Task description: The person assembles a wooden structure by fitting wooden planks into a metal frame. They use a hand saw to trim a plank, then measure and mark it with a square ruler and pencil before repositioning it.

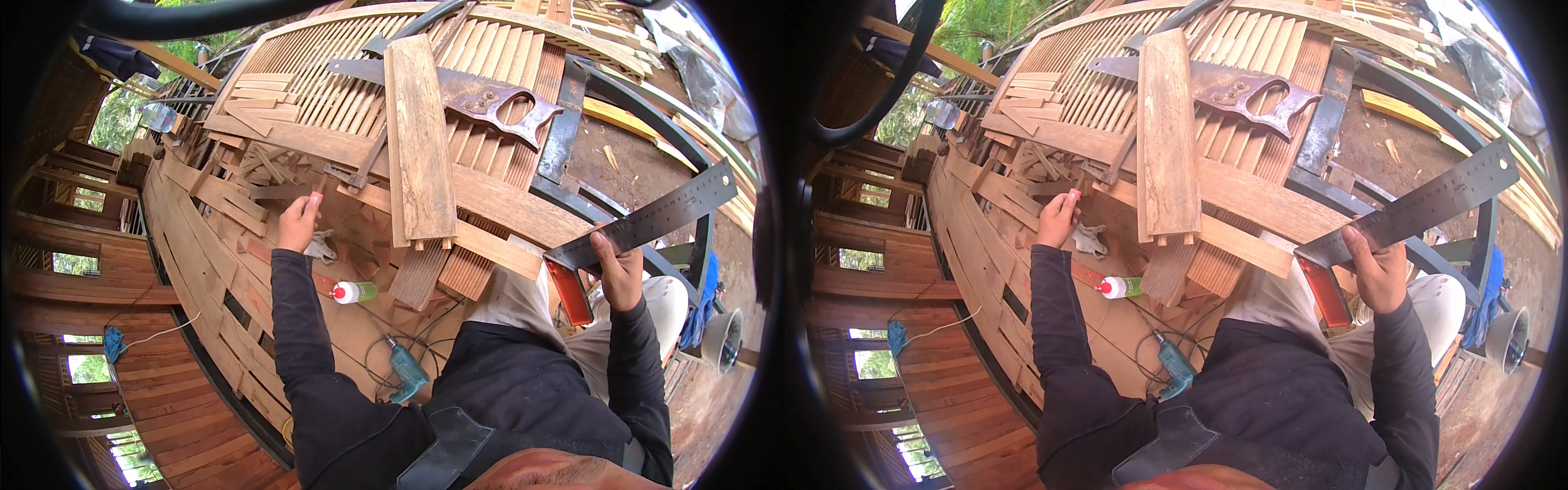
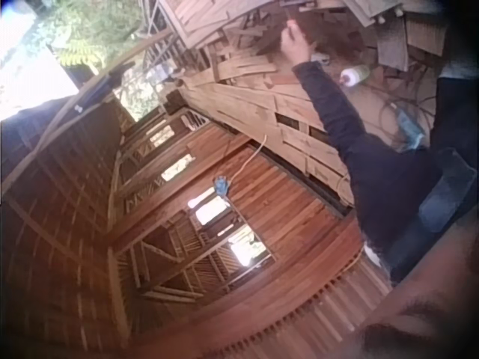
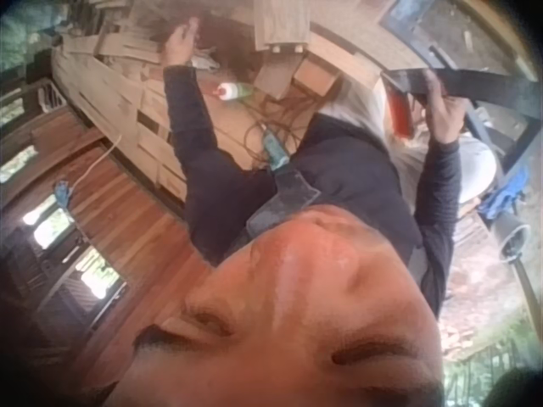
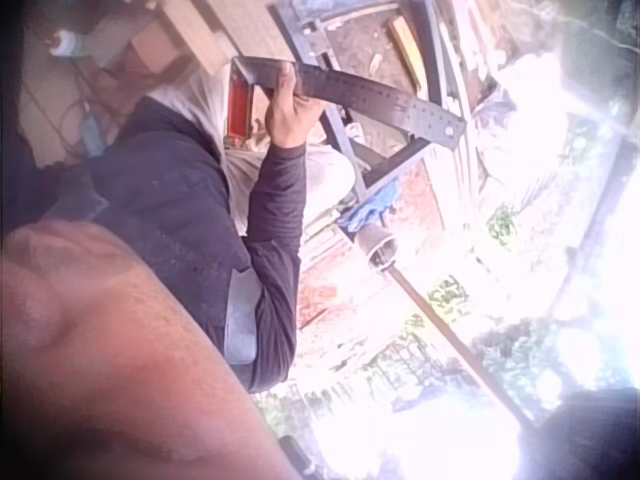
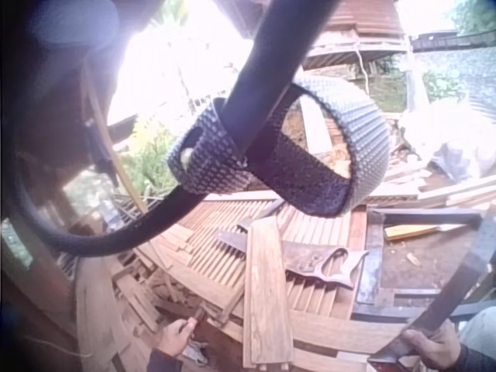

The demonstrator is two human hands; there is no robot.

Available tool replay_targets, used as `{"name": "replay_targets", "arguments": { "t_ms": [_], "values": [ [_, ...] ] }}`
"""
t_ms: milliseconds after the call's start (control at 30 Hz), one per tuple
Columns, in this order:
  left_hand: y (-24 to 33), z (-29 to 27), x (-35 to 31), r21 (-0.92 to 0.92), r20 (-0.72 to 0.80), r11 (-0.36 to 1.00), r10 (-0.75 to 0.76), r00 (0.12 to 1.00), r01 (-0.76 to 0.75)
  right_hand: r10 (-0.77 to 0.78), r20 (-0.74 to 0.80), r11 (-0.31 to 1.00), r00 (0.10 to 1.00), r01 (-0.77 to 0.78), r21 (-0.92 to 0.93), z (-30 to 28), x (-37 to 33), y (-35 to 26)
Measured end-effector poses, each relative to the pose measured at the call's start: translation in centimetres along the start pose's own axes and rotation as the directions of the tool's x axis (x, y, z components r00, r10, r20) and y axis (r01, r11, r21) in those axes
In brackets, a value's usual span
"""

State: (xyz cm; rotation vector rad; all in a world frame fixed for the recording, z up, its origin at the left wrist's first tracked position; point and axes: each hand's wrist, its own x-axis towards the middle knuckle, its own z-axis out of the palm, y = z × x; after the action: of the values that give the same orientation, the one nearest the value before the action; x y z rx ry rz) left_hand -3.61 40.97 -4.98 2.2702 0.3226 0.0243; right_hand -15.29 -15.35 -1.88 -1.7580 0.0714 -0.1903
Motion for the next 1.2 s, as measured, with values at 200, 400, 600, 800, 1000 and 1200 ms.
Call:
{"name": "replay_targets", "arguments": {
  "t_ms": [200, 400, 600, 800, 1000, 1200],
  "values": [
    [1.4, -0.6, 0.9, 0.242, -0.032, 0.941, 0.25, 0.968, -0.235, -0.012, 0.03, 1.0, 0.999, 0.012, 0.013, -0.1, 0.1, -0.1],
    [-0.6, -0.1, 0.0, 0.342, -0.159, 0.892, 0.364, 0.918, -0.294, 0.007, 0.061, 0.999, 0.998, -0.009, 0.033, -0.4, 0.1, 0.1],
    [-0.9, -1.8, 0.8, -0.334, 0.171, 0.927, -0.117, 0.978, 0.169, 0.016, 0.072, 1.0, 0.997, -0.017, 0.014, -0.8, 0.0, 0.4],
    [-2.0, -1.3, 1.3, 0.156, -0.045, 0.981, 0.123, 0.991, -0.114, -0.014, 0.034, 1.0, 0.999, 0.013, 0.015, -0.1, 0.1, -0.4],
    [7.6, 3.6, -3.1, 0.417, -0.247, 0.82, 0.517, 0.82, -0.391, 0.009, 0.017, 1.0, 1.0, -0.009, 0.029, 0.1, -0.1, -0.4],
    [7.7, 8.4, -4.0, 0.535, -0.328, 0.736, 0.634, 0.701, -0.415, -0.011, -0.008, 0.998, 1.0, 0.012, 0.056, 0.4, -0.2, -0.6]
  ]
}}
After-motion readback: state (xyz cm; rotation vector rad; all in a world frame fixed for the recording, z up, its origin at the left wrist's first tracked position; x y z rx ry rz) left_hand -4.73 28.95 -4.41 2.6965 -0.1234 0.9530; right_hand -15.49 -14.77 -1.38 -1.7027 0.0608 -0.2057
